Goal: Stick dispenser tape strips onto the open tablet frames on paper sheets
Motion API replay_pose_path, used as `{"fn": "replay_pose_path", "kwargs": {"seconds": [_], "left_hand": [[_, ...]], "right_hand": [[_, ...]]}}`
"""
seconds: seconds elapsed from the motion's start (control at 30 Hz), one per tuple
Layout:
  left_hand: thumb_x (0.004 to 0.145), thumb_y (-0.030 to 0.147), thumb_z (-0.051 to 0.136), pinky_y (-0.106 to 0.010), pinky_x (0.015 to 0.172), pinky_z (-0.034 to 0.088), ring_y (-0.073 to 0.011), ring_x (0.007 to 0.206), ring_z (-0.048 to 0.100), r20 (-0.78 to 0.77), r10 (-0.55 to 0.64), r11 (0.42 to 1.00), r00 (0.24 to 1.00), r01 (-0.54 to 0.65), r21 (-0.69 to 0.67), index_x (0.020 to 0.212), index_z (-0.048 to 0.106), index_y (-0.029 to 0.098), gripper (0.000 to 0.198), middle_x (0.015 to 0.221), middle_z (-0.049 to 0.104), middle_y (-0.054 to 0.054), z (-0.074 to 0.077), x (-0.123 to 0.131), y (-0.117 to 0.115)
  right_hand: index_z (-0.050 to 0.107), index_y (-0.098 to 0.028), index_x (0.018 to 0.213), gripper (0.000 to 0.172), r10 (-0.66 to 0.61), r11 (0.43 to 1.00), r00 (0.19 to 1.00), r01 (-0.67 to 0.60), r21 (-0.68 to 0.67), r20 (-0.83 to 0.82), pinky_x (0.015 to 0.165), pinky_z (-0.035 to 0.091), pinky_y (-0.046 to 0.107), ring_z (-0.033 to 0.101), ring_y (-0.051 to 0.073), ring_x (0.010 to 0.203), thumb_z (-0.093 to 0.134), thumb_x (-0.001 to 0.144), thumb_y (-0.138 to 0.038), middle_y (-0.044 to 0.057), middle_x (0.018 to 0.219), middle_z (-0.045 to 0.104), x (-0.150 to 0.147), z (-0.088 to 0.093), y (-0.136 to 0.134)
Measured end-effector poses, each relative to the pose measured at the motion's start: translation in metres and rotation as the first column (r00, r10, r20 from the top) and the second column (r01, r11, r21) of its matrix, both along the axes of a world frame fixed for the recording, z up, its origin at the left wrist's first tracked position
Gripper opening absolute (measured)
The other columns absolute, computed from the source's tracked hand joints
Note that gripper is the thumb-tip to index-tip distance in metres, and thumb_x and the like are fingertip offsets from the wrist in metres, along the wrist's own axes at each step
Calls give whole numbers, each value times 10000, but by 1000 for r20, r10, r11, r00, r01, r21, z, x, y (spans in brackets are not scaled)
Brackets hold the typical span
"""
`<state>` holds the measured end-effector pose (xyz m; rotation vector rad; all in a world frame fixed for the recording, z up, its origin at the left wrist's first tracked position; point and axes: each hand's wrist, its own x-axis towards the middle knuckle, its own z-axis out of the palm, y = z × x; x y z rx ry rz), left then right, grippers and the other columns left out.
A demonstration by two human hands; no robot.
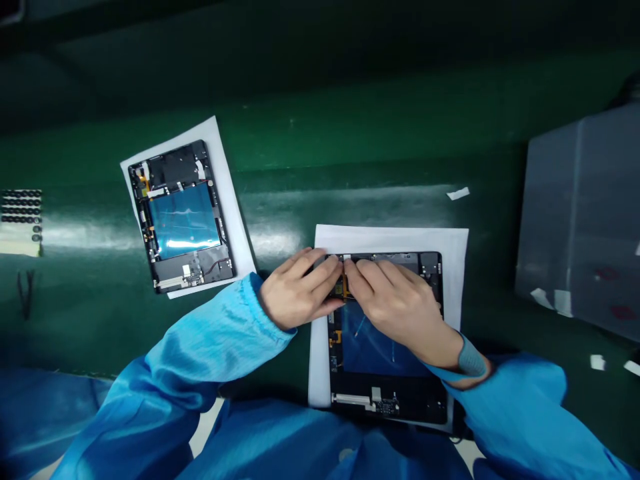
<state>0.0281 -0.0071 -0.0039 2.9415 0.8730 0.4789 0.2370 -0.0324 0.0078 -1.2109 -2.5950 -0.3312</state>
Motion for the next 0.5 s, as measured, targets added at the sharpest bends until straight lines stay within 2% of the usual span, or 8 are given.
{"fn": "replay_pose_path", "kwargs": {"seconds": [0.13, 0.3, 0.4, 0.5], "left_hand": [[1021, 462, 497, -410, 1048, 492, -279, 1155, 605, 10, 4, 1000, 1000, -4, -4, 1219, 674, 61, 482, 1210, 698, -112, -2, 0, -1], [1023, 490, 465, -425, 1051, 470, -286, 1178, 586, -19, -13, 997, 1000, 12, -70, 1279, 636, 63, 526, 1261, 676, -124, -4, -1, 1], [1015, 474, 481, -441, 1009, 470, -294, 1170, 583, -58, -34, 997, 998, 30, -76, 1301, 624, 79, 508, 1291, 669, -116, -3, -2, 4], [1011, 435, 501, -440, 967, 461, -290, 1170, 580, -92, -67, 997, 993, 63, -44, 1301, 637, 123, 447, 1338, 657, -95, 0, -2, 7]], "right_hand": [[673, -70, 1130, 241, -8, 998, 999, 10, -61, 36, 743, 411, 315, 524, 183, 778, 623, 898, -112, 53, 862, 675, -1, 3, -3], [643, -24, 1218, 344, -58, 987, 993, 73, -146, 102, 698, 373, 361, 493, 215, 772, 600, 912, -177, 56, 808, 619, -4, 0, -11], [661, -77, 1203, 314, -96, 977, 995, 99, -190, 27, 713, 376, 365, 511, 214, 802, 582, 918, -181, 66, 879, 649, -5, 5, -17], [693, -143, 1088, 211, -87, 974, 986, 54, -218, -141, 784, 411, 346, 547, 200, 864, 552, 931, -154, 68, 933, 673, -1, 24, -31]]}}
